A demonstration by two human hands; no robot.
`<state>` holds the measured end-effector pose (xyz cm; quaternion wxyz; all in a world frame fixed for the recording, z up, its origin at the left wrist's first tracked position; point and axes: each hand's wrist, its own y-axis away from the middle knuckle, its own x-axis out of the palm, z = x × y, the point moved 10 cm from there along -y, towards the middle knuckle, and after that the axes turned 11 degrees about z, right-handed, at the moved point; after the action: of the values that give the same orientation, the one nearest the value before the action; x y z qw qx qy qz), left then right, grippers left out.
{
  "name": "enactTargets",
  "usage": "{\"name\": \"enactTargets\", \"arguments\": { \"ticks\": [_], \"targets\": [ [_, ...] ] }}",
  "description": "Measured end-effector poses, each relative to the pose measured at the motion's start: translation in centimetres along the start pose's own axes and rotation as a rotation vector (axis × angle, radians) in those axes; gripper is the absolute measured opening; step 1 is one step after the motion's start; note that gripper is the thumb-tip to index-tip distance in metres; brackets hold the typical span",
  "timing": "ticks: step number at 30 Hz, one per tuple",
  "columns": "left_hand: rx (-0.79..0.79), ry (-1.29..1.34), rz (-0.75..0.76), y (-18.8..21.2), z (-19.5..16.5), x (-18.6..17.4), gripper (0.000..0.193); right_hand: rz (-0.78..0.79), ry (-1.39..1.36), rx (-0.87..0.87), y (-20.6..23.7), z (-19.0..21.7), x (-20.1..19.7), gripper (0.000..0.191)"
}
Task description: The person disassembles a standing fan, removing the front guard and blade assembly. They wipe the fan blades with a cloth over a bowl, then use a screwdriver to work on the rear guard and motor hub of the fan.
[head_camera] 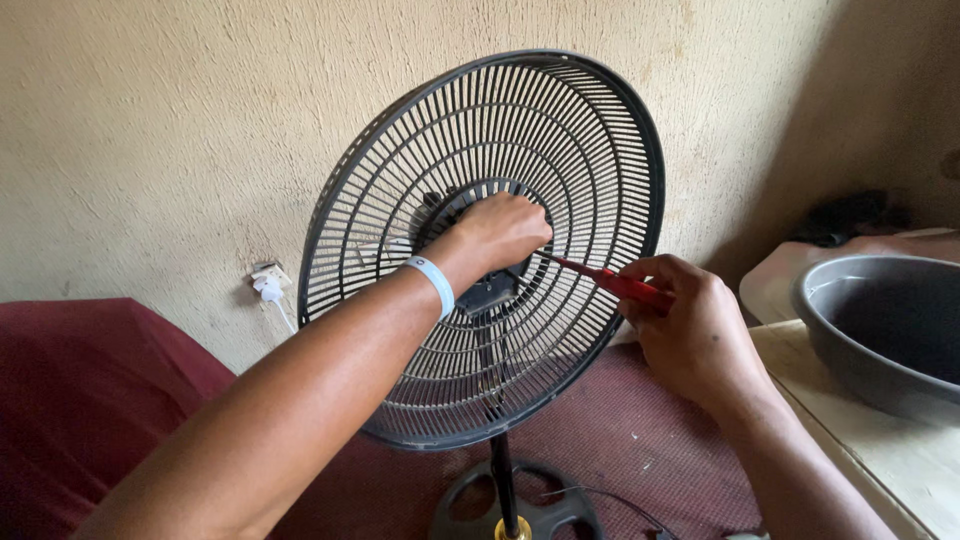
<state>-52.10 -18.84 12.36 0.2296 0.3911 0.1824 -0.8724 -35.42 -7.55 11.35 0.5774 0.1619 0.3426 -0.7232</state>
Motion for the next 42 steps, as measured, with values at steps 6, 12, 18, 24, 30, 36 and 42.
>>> {"name": "enactTargets", "arguments": {
  "ticks": [6, 12, 18, 24, 30, 36, 42],
  "targets": [
    [0.014, 0.008, 0.019, -0.3, 0.0, 0.2, 0.015, -0.001, -0.203, 0.034, -0.6, -1.5, 0.4, 0.027],
    [-0.008, 0.021, 0.008, 0.0, 0.3, 0.2, 0.014, -0.124, -0.083, -0.123, -0.6, -1.1, -0.6, 0.029],
    [-0.014, 0.038, 0.004, 0.1, 0.2, 0.2, 0.015, -0.053, -0.117, 0.031, -1.6, -2.9, 0.2, 0.025],
    [-0.001, 0.026, 0.047, 0.1, 0.1, 0.4, 0.015, -0.014, -0.105, 0.071, -0.8, -2.1, 0.2, 0.022],
    [-0.02, 0.036, 0.068, 0.3, 0.1, 0.2, 0.014, 0.056, -0.232, 0.206, -0.5, -2.2, 1.2, 0.026],
    [-0.032, 0.027, 0.046, 0.4, 0.3, 0.3, 0.015, -0.023, -0.126, 0.113, -0.3, -1.4, 0.5, 0.023],
    [-0.015, 0.027, 0.062, 0.2, 0.1, 0.6, 0.014, -0.033, -0.177, 0.05, -0.8, -1.5, 0.3, 0.021]
  ]
}}
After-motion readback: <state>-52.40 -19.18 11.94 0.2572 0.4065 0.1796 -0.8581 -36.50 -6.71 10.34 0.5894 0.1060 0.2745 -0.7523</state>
